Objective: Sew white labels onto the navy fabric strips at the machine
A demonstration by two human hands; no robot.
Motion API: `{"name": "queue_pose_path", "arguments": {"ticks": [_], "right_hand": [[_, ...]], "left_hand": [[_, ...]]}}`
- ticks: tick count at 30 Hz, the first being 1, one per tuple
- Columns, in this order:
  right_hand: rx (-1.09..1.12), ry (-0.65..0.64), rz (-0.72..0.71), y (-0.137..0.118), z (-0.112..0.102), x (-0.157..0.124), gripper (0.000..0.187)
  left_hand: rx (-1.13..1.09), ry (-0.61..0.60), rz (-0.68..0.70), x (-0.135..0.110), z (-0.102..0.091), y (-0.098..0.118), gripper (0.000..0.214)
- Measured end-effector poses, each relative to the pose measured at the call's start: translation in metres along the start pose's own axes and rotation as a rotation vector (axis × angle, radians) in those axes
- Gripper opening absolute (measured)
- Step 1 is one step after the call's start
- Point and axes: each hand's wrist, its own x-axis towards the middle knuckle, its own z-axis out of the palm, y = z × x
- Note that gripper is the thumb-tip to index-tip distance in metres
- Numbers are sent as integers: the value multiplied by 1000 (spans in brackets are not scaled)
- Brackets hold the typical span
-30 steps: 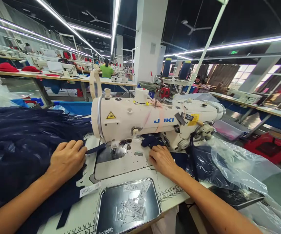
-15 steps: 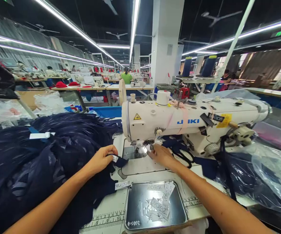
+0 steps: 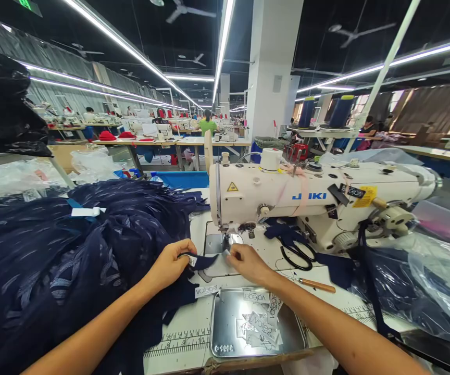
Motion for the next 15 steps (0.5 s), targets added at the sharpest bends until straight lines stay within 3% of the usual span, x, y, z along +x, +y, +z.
{"name": "queue_pose_path", "arguments": {"ticks": [3,6,9,11,15], "right_hand": [[-202,146,42,13,-23,-16,21],[-254,203,10,9,-27,-23,18],[6,21,13,-18,-6,-22,26],[261,-87,94,-41,14,-16,32],[696,-10,163,-74,44,0,32]], "left_hand": [[-246,104,-71,-8,-4,2,21],[-406,211,-64,-17,-4,7,17],[-476,289,-48,-23,-1,10,15],[-505,305,-46,-26,1,11,14],[-555,277,-53,-35,0,13,8]]}}
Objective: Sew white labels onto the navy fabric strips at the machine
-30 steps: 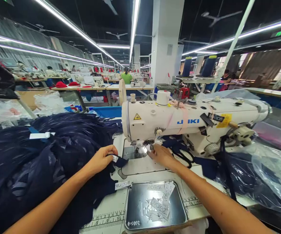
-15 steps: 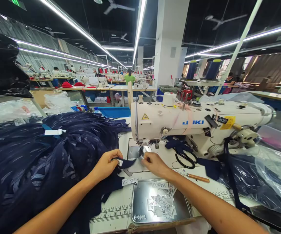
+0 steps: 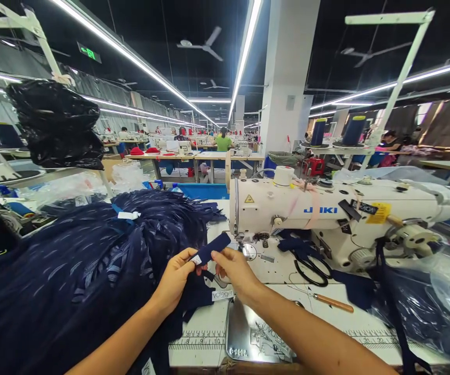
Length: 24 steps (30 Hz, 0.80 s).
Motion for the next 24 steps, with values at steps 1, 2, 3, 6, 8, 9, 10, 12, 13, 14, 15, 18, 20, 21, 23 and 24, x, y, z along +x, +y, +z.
{"name": "queue_pose_path", "arguments": {"ticks": [1,2,3,6,8,9,10,12,13,14,15,18,20,21,23,24], "right_hand": [[50,25,-21,-2,6,3,32],[74,44,-45,-4,10,6,32],[76,56,-65,-6,13,8,32],[32,72,-115,-11,16,9,31],[8,70,-135,-13,17,7,30],[1,65,-141,-13,17,6,29],[-1,62,-143,-13,17,6,29],[0,61,-143,-13,17,5,29],[2,62,-139,-13,17,5,29],[4,62,-133,-13,17,5,29],[6,62,-128,-13,18,5,30],[1,51,-117,-12,18,5,31],[-20,42,-129,-11,19,4,30],[-47,40,-145,-11,19,2,30],[-139,21,-216,-12,19,-5,29],[-205,-1,-276,-12,18,-9,27]], "left_hand": [[-8,-11,-3,-3,-2,1,7],[-13,-20,-4,-5,-4,3,6],[-16,-26,-7,-8,-6,4,6],[10,-15,-12,-14,-10,7,13],[39,2,-21,-16,-12,7,17],[49,4,-25,-17,-12,7,19],[56,5,-26,-18,-11,7,19],[60,8,-15,-19,-11,8,19],[62,10,-4,-20,-10,9,19],[63,14,6,-20,-10,10,19],[64,16,10,-21,-10,10,20],[65,24,11,-22,-10,10,21],[79,34,28,-22,-11,9,21],[97,37,43,-23,-12,8,20],[169,36,91,-29,-15,9,16],[224,23,126,-33,-18,11,12]]}}
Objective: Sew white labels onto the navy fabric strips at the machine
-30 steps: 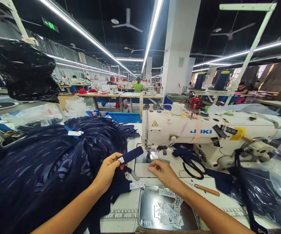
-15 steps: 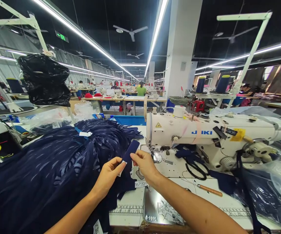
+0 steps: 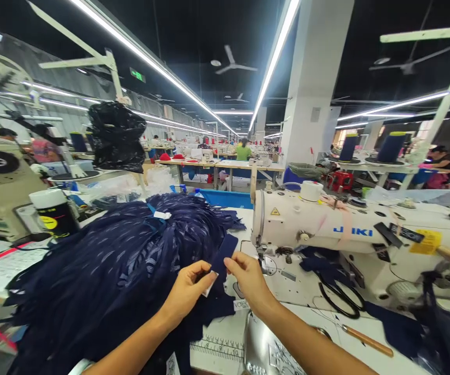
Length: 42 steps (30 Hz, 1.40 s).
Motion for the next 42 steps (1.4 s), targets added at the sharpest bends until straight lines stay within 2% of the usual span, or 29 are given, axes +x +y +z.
{"name": "queue_pose_path", "arguments": {"ticks": [1,5,8,10,12,13,16,18,21,23,26,29,31,34,36,38,42], "right_hand": [[-64,-44,-77,-2,-2,-5,25],[-299,-342,-403,-8,-11,-23,19],[-390,-512,-510,-9,-16,-30,22],[-405,-506,-498,-6,-18,-29,23],[-406,-467,-441,-3,-19,-27,22],[-405,-451,-408,-1,-19,-25,22],[-393,-441,-349,4,-17,-22,24],[-393,-459,-340,6,-16,-21,24],[-413,-488,-323,9,-17,-22,24],[-433,-493,-311,10,-20,-22,24],[-457,-484,-280,13,-24,-21,24],[-443,-463,-226,16,-24,-16,26],[-395,-431,-168,16,-22,-11,27],[-226,-349,-11,9,-13,-3,34],[-59,-309,90,4,-4,2,42],[104,-291,137,1,5,5,44],[353,-265,243,4,22,4,38]], "left_hand": [[65,-15,46,-5,-4,3,6],[383,-46,231,-27,-32,29,41],[640,1,263,-22,-68,52,28],[826,92,221,-3,-95,63,23],[1099,234,132,26,-119,66,25],[1263,253,88,42,-128,64,27],[1384,246,61,83,-140,51,26],[1430,213,66,102,-138,41,27],[1494,173,81,117,-131,30,23],[1525,171,116,119,-128,27,17],[1547,208,213,112,-127,29,22],[1544,262,301,95,-125,38,24],[1504,284,444,78,-116,44,24],[1319,236,944,49,-91,46,23],[1241,124,1140,27,-70,41,22],[1221,-16,1186,9,-50,34,20],[1155,-135,1175,-14,-28,19,20]]}}
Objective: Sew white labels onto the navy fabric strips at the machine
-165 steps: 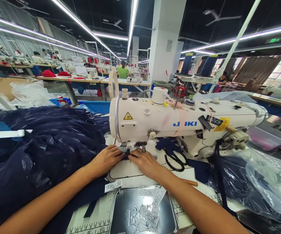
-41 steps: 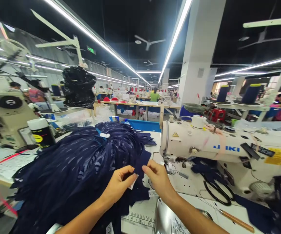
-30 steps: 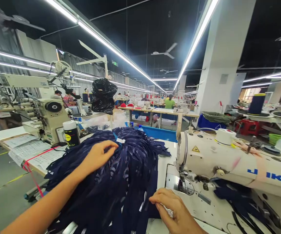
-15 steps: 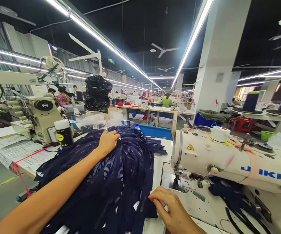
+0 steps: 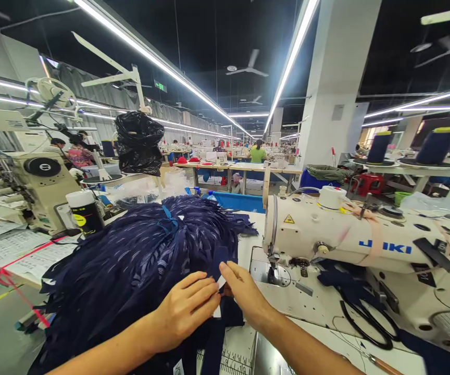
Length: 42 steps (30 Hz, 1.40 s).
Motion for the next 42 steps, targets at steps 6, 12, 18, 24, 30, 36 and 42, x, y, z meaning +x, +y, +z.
{"name": "queue_pose_path", "arguments": {"ticks": [6,12,18,24,30,36,42], "right_hand": [[202,116,106,7,-6,-6,41],[91,312,8,-3,-24,-22,39],[-71,312,-173,-21,-26,-40,35],[43,341,-206,-23,-32,-36,32],[227,324,-146,-20,-32,-22,31],[239,331,-149,-20,-30,-19,32],[64,335,-187,-22,-30,-22,33]], "left_hand": [[-212,82,-147,-13,3,6,29],[-558,7,-673,6,1,-5,29],[-791,-181,-801,50,4,-12,23],[-771,-272,-763,58,6,-15,9],[-1050,-370,-917,52,9,-24,12],[-1146,-337,-1000,49,14,-28,15],[-1083,-315,-947,46,13,-20,20]]}}
